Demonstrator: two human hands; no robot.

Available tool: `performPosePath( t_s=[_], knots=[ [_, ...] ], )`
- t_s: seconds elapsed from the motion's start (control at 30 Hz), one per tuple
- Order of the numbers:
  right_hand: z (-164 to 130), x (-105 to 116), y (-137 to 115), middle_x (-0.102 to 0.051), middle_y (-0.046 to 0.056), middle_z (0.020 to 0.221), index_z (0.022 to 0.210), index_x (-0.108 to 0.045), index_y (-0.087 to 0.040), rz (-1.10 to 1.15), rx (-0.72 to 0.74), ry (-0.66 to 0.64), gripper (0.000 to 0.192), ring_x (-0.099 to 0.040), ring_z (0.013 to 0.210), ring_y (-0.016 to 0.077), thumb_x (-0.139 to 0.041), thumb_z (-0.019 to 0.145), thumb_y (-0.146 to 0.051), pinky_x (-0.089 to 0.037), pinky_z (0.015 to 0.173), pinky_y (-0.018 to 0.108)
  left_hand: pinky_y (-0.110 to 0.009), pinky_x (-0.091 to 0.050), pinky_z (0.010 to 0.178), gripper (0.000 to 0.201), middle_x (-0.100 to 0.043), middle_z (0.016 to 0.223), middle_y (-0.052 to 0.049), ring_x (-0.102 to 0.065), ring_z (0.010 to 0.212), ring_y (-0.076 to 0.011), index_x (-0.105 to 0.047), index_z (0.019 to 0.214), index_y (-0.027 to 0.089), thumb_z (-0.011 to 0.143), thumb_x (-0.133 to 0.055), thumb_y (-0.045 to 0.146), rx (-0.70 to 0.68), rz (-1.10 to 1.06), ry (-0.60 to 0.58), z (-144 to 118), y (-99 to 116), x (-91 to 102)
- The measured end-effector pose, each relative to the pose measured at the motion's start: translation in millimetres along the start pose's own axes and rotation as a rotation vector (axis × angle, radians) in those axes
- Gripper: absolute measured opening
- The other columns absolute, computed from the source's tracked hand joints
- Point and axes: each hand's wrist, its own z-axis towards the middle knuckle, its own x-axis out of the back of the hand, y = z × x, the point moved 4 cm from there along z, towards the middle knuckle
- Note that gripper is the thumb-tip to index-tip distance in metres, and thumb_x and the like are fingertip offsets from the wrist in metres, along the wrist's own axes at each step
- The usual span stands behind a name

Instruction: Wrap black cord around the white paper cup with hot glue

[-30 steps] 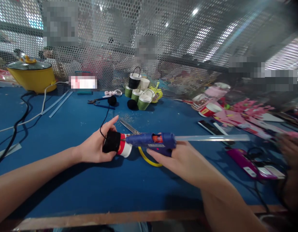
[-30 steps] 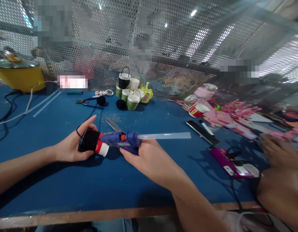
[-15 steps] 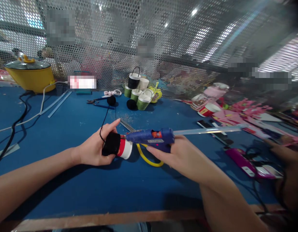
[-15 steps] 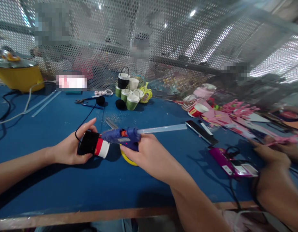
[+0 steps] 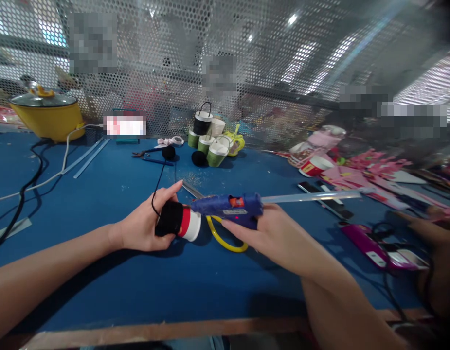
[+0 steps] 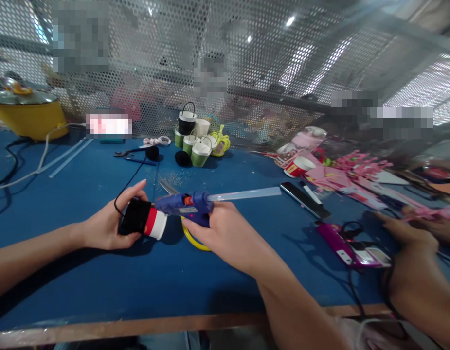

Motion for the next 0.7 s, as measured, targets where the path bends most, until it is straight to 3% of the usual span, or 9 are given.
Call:
performPosePath(
  t_s=[0.17, 0.33, 0.53, 0.7],
  knots=[
    [-1, -2, -1, -0.056, -0.002, 0.054, 0.058, -0.055, -0.018, -0.070, 0.020, 0.007, 0.027, -0.050, 0.049, 0.0114, -0.047, 0.081, -0.031, -0.039, 0.048, 0.022, -0.034, -0.044, 0.077, 0.092, -0.045, 0.105, -0.007, -0.051, 0.090, -0.0206, -0.005, 0.139, 0.025, 0.065, -0.057, 0.009, 0.032, -0.028, 0.017, 1, 1, 0.5],
    [-7, -5, 3, -0.050, -0.003, 0.045, 0.054, -0.052, -0.019, -0.101, -0.003, 0.026, 0.030, -0.044, 0.042, 0.0108, -0.048, 0.080, -0.035, -0.035, 0.041, 0.022, -0.025, -0.045, 0.065, 0.093, -0.044, 0.102, -0.005, -0.052, 0.075, -0.0133, -0.003, 0.139, 0.025, 0.065, -0.057, 0.009, 0.136, -0.169, 0.032, 2, -1, -0.8],
    [-11, -5, 1, -0.057, -0.002, 0.051, 0.071, -0.062, -0.020, -0.135, 0.040, 0.086, 0.018, -0.051, 0.046, 0.0131, -0.050, 0.079, -0.032, -0.039, 0.047, 0.025, -0.024, -0.045, 0.063, 0.095, -0.045, 0.102, -0.004, -0.051, 0.080, -0.0150, -0.004, 0.139, 0.026, 0.063, -0.060, 0.011, 0.260, -0.212, 0.057, 2, -7, -0.9],
    [-14, -9, -1, -0.061, -0.001, 0.056, 0.071, -0.062, -0.021, -0.145, 0.055, 0.085, 0.019, -0.057, 0.054, 0.0156, -0.050, 0.080, -0.032, -0.042, 0.050, 0.025, -0.024, -0.044, 0.062, 0.096, -0.044, 0.099, -0.003, -0.050, 0.076, -0.0136, -0.003, 0.139, 0.027, 0.062, -0.060, 0.014, 0.339, -0.227, 0.068, 3, -10, 0.6]
  ],
)
